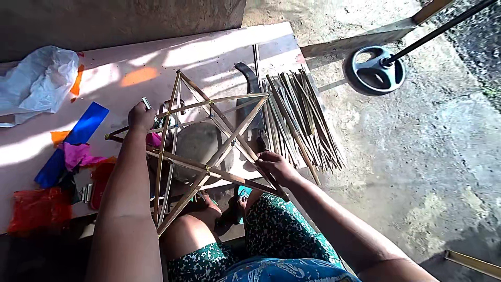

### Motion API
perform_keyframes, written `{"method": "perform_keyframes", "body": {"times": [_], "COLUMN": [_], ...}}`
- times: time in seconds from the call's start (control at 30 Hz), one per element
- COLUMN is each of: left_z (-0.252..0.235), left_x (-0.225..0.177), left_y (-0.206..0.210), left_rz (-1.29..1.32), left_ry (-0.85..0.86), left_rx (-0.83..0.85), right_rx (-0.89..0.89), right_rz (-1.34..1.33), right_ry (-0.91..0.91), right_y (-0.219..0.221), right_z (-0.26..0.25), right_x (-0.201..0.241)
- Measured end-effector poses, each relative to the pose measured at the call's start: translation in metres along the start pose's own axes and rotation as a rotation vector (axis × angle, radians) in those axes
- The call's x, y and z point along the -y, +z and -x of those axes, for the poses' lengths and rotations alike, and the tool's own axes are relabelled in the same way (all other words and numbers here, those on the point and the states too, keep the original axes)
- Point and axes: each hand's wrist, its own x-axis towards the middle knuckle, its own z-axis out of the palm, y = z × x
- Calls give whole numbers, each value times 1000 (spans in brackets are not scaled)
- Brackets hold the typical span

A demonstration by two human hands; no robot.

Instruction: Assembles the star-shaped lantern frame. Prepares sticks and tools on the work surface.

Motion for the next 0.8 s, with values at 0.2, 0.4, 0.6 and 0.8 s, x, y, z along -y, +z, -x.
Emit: {"method": "perform_keyframes", "body": {"times": [0.2, 0.4, 0.6, 0.8], "left_z": [50, 144, 241, 290], "left_x": [-31, -36, -40, -39], "left_y": [-19, -26, 3, 56], "left_rz": [147, 365, 517, 353], "left_ry": [124, 324, 398, 309], "left_rx": [-96, -113, -254, -236], "right_rx": [-76, -99, 76, 188], "right_rz": [-213, -310, -322, -353], "right_ry": [-56, -125, -78, 41], "right_y": [45, 102, 144, 162], "right_z": [17, 44, 59, 52], "right_x": [6, -13, -22, -15]}}
